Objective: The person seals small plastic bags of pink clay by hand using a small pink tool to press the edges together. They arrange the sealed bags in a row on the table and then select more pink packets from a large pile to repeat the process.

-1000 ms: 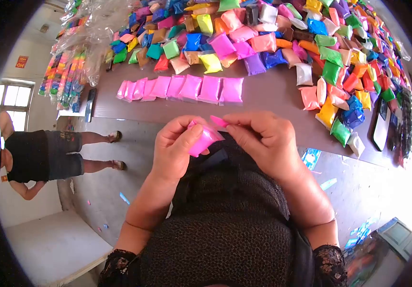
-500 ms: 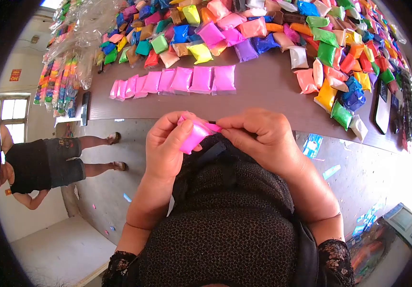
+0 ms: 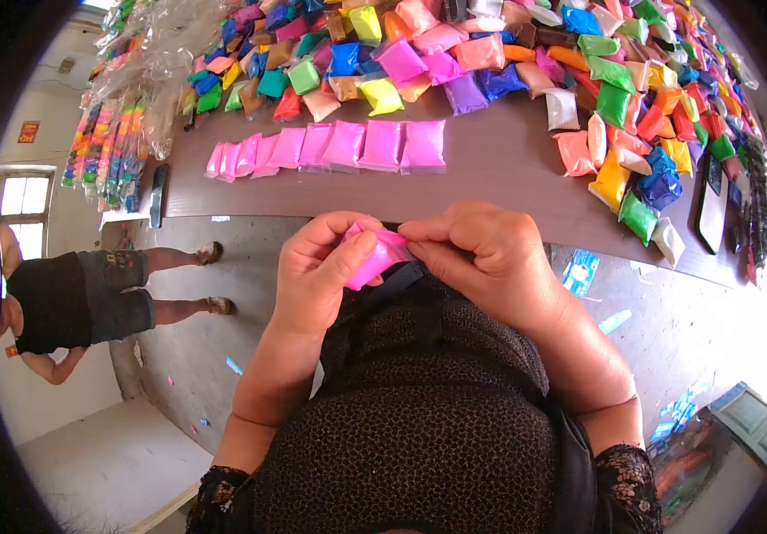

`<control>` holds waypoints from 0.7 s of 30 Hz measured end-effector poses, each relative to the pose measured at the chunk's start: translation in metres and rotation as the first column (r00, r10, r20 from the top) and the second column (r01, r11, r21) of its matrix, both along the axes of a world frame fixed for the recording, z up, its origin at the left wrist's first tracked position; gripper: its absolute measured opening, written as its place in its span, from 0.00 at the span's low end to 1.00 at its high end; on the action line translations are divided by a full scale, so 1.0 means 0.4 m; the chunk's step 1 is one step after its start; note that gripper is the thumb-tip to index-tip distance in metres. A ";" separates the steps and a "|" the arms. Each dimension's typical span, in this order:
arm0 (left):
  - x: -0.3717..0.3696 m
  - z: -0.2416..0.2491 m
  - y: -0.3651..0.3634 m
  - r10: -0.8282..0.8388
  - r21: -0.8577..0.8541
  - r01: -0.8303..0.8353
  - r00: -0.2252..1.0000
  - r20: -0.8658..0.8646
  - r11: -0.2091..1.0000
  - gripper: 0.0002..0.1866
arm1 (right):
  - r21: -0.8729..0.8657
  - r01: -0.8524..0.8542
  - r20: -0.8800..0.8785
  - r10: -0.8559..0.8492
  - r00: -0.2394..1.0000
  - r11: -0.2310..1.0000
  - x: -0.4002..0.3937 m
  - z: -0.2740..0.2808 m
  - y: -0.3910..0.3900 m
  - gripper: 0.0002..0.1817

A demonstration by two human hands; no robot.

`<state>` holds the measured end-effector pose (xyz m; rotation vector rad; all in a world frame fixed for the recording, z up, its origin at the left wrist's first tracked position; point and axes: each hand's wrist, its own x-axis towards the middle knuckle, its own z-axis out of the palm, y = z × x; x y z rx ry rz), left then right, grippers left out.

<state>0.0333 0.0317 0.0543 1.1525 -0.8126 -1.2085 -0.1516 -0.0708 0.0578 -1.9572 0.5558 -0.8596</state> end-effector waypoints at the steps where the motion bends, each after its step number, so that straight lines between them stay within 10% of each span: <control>1: 0.000 0.001 0.002 0.000 0.000 0.000 1.000 -0.001 1.000 0.10 | 0.019 0.005 -0.011 -0.005 1.000 1.000 0.000 0.003 0.002 0.07; 13: -0.011 0.000 0.008 0.004 -0.044 0.003 0.989 0.147 0.999 0.10 | -0.333 0.182 0.015 -0.187 0.982 0.925 0.022 -0.002 0.033 0.09; 21: -0.009 0.002 0.012 -0.005 -0.092 0.042 0.930 0.367 0.995 0.09 | -0.116 0.115 -0.046 -0.121 0.992 0.987 0.009 0.014 0.040 0.05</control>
